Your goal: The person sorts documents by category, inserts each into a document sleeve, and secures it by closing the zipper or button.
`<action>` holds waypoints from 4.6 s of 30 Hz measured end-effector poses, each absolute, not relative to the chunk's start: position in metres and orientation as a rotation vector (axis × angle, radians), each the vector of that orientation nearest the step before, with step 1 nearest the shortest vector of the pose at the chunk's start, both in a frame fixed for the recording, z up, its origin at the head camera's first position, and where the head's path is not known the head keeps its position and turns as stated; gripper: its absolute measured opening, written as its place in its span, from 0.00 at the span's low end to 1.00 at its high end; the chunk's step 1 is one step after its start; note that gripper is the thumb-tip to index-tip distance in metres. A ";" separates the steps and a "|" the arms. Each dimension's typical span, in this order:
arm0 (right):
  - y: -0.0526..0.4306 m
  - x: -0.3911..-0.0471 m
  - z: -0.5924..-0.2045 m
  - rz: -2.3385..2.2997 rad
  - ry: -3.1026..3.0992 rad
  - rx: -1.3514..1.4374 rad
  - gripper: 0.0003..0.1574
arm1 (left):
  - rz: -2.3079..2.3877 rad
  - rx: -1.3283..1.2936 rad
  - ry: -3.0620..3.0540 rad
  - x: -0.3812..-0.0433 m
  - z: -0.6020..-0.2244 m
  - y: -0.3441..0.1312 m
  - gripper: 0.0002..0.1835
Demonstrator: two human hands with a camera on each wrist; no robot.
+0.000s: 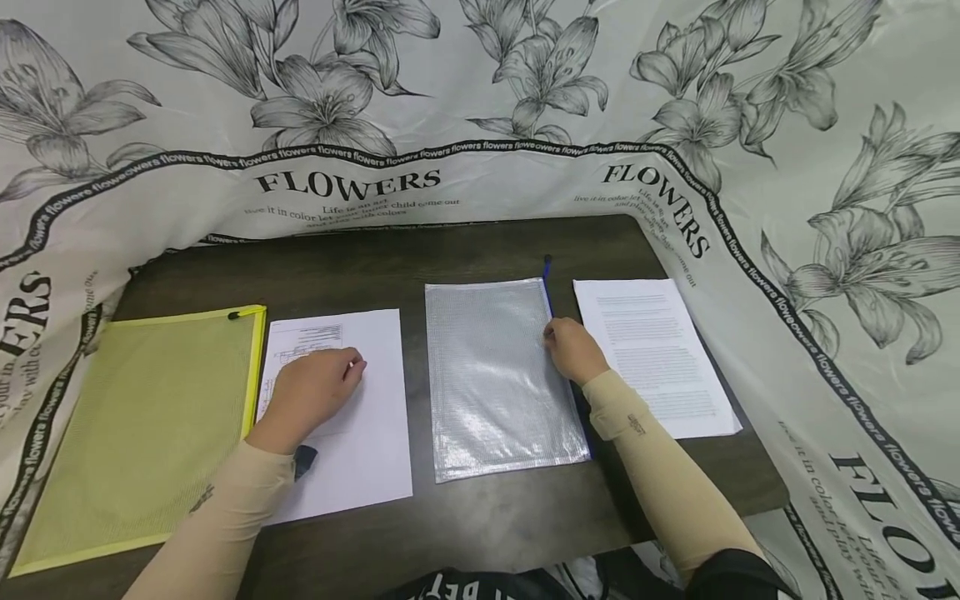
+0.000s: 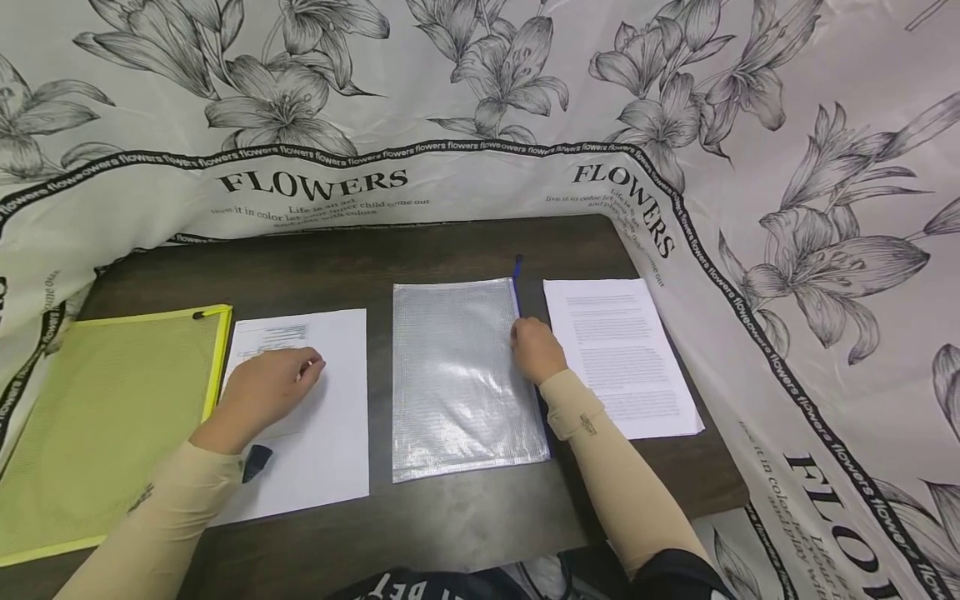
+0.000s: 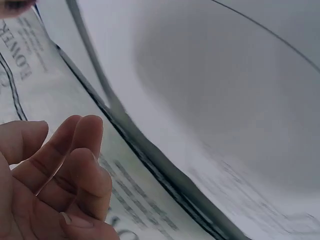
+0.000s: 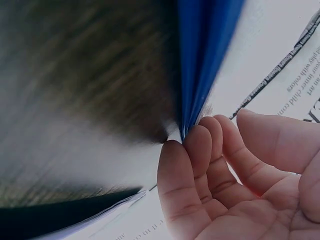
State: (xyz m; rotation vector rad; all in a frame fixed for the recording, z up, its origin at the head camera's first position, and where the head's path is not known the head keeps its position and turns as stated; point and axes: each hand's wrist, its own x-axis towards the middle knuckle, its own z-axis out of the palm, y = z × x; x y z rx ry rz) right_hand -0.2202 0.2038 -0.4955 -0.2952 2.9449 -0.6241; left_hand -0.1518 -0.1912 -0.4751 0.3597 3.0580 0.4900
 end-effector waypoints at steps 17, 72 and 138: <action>0.227 -0.225 -0.497 -0.775 2.869 -0.294 0.17 | 0.383 0.899 3.055 -0.185 -0.470 -0.035 0.11; 0.308 -0.219 -0.471 -1.030 2.857 0.030 0.25 | 0.320 0.481 2.652 -0.215 -0.490 0.114 0.21; 0.424 -0.226 -0.502 -0.623 2.761 0.481 0.35 | 0.464 0.527 2.728 -0.214 -0.501 0.097 0.21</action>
